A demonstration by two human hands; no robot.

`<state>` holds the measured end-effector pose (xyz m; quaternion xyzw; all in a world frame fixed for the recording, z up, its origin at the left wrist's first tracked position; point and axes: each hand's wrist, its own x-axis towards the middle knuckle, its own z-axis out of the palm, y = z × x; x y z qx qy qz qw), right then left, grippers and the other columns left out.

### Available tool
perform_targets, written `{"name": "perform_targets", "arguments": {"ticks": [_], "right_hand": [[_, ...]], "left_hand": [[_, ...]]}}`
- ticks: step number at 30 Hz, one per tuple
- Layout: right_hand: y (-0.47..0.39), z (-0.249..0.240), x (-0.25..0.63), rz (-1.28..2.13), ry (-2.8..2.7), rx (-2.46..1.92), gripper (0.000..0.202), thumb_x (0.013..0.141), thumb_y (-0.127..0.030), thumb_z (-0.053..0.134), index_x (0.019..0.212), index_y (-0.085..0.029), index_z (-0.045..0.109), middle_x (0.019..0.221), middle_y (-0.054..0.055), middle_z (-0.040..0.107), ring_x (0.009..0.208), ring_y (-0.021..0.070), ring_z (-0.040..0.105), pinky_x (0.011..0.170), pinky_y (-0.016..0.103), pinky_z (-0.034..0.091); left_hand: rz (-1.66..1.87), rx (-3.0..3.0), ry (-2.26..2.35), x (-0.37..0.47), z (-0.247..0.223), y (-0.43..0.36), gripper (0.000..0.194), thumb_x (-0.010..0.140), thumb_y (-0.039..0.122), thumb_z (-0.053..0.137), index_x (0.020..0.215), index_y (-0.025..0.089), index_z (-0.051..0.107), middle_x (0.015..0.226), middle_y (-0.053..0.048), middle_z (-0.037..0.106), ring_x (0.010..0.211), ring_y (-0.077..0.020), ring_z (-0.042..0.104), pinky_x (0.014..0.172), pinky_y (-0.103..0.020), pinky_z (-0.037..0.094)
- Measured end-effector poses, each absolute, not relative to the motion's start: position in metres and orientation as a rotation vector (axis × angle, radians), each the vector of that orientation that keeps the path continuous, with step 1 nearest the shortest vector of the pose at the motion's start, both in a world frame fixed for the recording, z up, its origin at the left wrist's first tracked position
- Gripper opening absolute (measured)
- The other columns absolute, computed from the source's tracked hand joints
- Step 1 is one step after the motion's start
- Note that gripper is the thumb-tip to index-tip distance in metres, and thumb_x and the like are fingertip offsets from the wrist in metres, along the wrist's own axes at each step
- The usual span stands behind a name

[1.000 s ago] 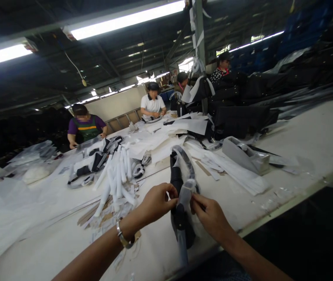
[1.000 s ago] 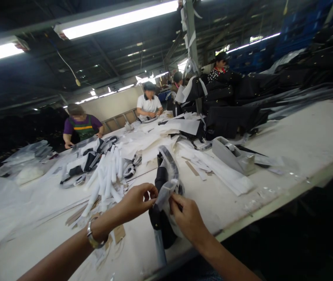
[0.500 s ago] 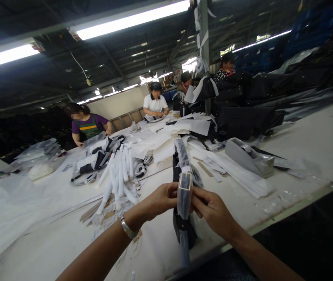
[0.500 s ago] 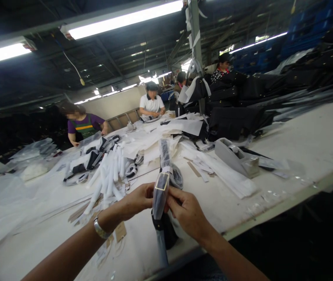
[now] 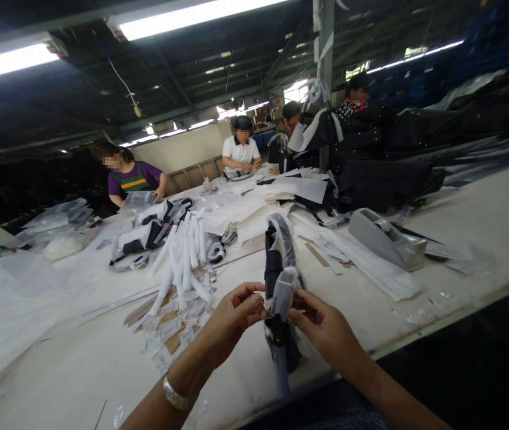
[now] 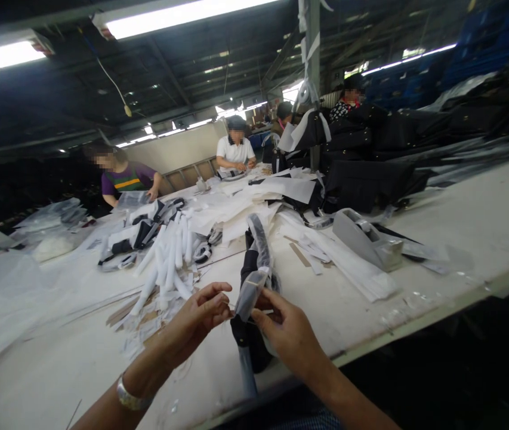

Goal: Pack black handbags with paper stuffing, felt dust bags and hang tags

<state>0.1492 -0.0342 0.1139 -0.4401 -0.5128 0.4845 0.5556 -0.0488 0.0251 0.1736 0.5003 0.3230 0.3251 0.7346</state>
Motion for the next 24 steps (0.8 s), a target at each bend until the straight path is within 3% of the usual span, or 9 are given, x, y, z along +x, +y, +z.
{"name": "perform_targets", "arguments": {"ticks": [4, 8, 12, 16, 21, 24], "right_hand": [[-0.054, 0.096, 0.147, 1.037, -1.325, -1.080, 0.062, 0.089, -0.040, 0.067, 0.144, -0.024, 0.045, 0.139, 0.012, 0.057, 0.122, 0.0274, 0.058, 0.100, 0.041, 0.051], [-0.069, 0.075, 0.135, 0.738, -1.430, -1.305, 0.074, 0.078, -0.027, 0.075, 0.144, -0.026, 0.042, 0.148, 0.011, 0.047, 0.131, 0.0296, 0.051, 0.107, 0.046, 0.046], [-0.076, 0.067, 0.128, 0.511, -1.444, -1.375, 0.059, 0.085, -0.020, 0.063, 0.141, -0.025, 0.043, 0.137, 0.010, 0.058, 0.123, 0.0254, 0.058, 0.100, 0.040, 0.054], [-0.083, 0.077, 0.141, 0.291, -1.570, -1.297, 0.042, 0.089, -0.013, 0.052, 0.130, -0.024, 0.055, 0.127, 0.009, 0.065, 0.117, 0.0228, 0.063, 0.100, 0.036, 0.054], [-0.083, 0.113, 0.162, 0.183, -1.599, -1.087, 0.034, 0.090, -0.009, 0.053, 0.113, -0.027, 0.069, 0.113, 0.004, 0.073, 0.110, 0.0213, 0.066, 0.098, 0.034, 0.054], [-0.072, 0.136, 0.161, 0.419, -1.494, -1.035, 0.015, 0.091, -0.017, 0.062, 0.094, -0.027, 0.073, 0.098, 0.002, 0.076, 0.099, 0.0206, 0.071, 0.090, 0.030, 0.057]], "left_hand": [[0.839, 0.941, 0.674, -0.047, 0.169, 0.016, 0.028, 0.085, 0.031, 0.075, 0.109, 0.020, 0.067, 0.087, 0.002, 0.059, 0.070, -0.0044, 0.057, 0.088, -0.027, 0.052], [0.866, 0.889, 0.665, -0.047, 0.168, 0.011, 0.032, 0.082, 0.023, 0.076, 0.113, 0.022, 0.069, 0.115, -0.004, 0.065, 0.072, -0.0040, 0.060, 0.074, -0.020, 0.055], [0.871, 0.911, 0.723, -0.045, 0.161, 0.009, 0.041, 0.079, 0.023, 0.080, 0.118, 0.025, 0.067, 0.132, -0.009, 0.062, 0.089, -0.0130, 0.068, 0.066, -0.017, 0.055], [0.908, 0.968, 0.808, -0.044, 0.154, 0.009, 0.047, 0.076, 0.026, 0.083, 0.120, 0.026, 0.067, 0.133, -0.010, 0.062, 0.102, -0.0215, 0.070, 0.061, -0.016, 0.054], [0.919, 1.121, 0.815, -0.041, 0.159, 0.005, 0.047, 0.070, 0.026, 0.087, 0.114, 0.022, 0.071, 0.113, -0.009, 0.074, 0.107, -0.0251, 0.069, 0.086, -0.031, 0.057], [0.887, 1.217, 0.781, -0.037, 0.165, 0.001, 0.047, 0.069, 0.026, 0.087, 0.113, 0.022, 0.071, 0.108, -0.008, 0.075, 0.108, -0.0255, 0.068, 0.095, -0.036, 0.054]]}}
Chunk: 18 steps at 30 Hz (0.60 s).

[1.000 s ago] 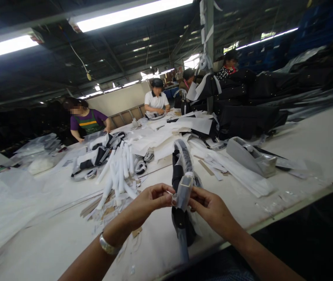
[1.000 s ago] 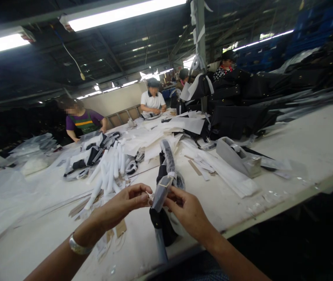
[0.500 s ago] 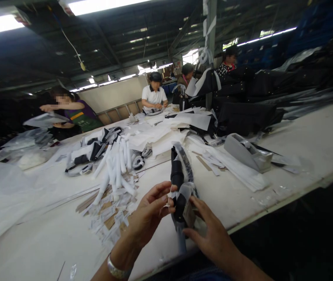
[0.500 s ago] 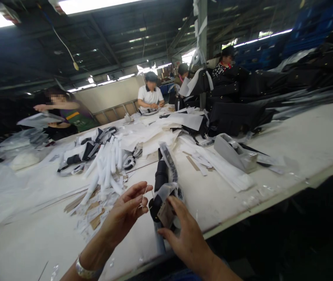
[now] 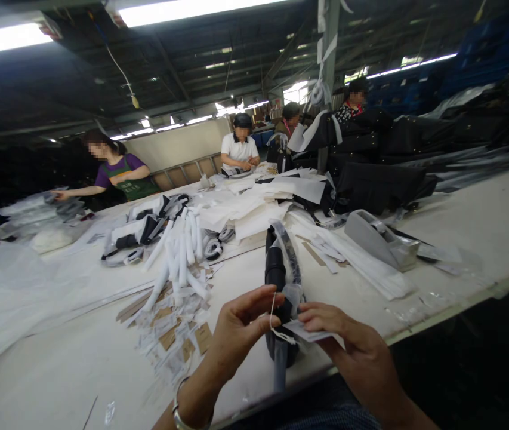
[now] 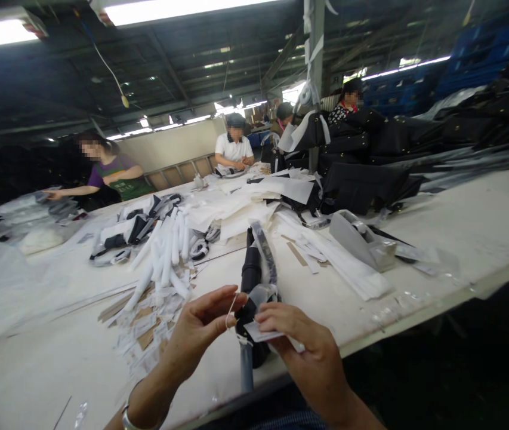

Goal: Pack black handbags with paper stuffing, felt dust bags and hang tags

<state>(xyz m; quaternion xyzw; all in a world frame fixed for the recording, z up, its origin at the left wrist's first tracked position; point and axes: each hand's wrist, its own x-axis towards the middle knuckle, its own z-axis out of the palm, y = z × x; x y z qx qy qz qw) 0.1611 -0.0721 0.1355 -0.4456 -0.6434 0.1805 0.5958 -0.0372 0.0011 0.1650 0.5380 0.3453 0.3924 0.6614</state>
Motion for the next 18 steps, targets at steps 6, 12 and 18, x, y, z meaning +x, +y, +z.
{"name": "perform_targets", "arguments": {"ticks": [6, 12, 18], "right_hand": [[-0.047, 0.159, 0.154, 0.744, -1.433, -1.119, 0.011, 0.092, -0.030, 0.064, 0.091, -0.027, 0.074, 0.095, -0.001, 0.076, 0.089, 0.0178, 0.072, 0.082, 0.023, 0.056], [-0.039, 0.171, 0.156, 0.734, -1.600, -1.229, 0.055, 0.090, -0.024, 0.064, 0.142, -0.032, 0.049, 0.092, -0.004, 0.077, 0.091, 0.0174, 0.072, 0.088, 0.027, 0.052], [-0.036, 0.180, 0.155, 0.711, -1.763, -1.257, 0.080, 0.082, -0.009, 0.059, 0.153, -0.034, 0.031, 0.095, -0.004, 0.076, 0.087, 0.0183, 0.072, 0.081, 0.027, 0.052]], "left_hand": [[0.890, 1.210, 0.657, -0.029, 0.170, -0.001, 0.047, 0.076, 0.028, 0.083, 0.120, 0.023, 0.067, 0.114, -0.008, 0.073, 0.108, -0.0267, 0.068, 0.096, -0.039, 0.053], [0.937, 1.261, 0.720, -0.023, 0.168, -0.003, 0.059, 0.080, 0.034, 0.078, 0.134, 0.027, 0.056, 0.120, -0.008, 0.071, 0.114, -0.0256, 0.065, 0.101, -0.037, 0.050], [1.096, 1.815, 0.897, -0.022, 0.169, -0.001, 0.034, 0.080, 0.028, 0.076, 0.113, 0.033, 0.072, 0.110, -0.002, 0.075, 0.103, -0.0233, 0.069, 0.091, -0.031, 0.055]]}}
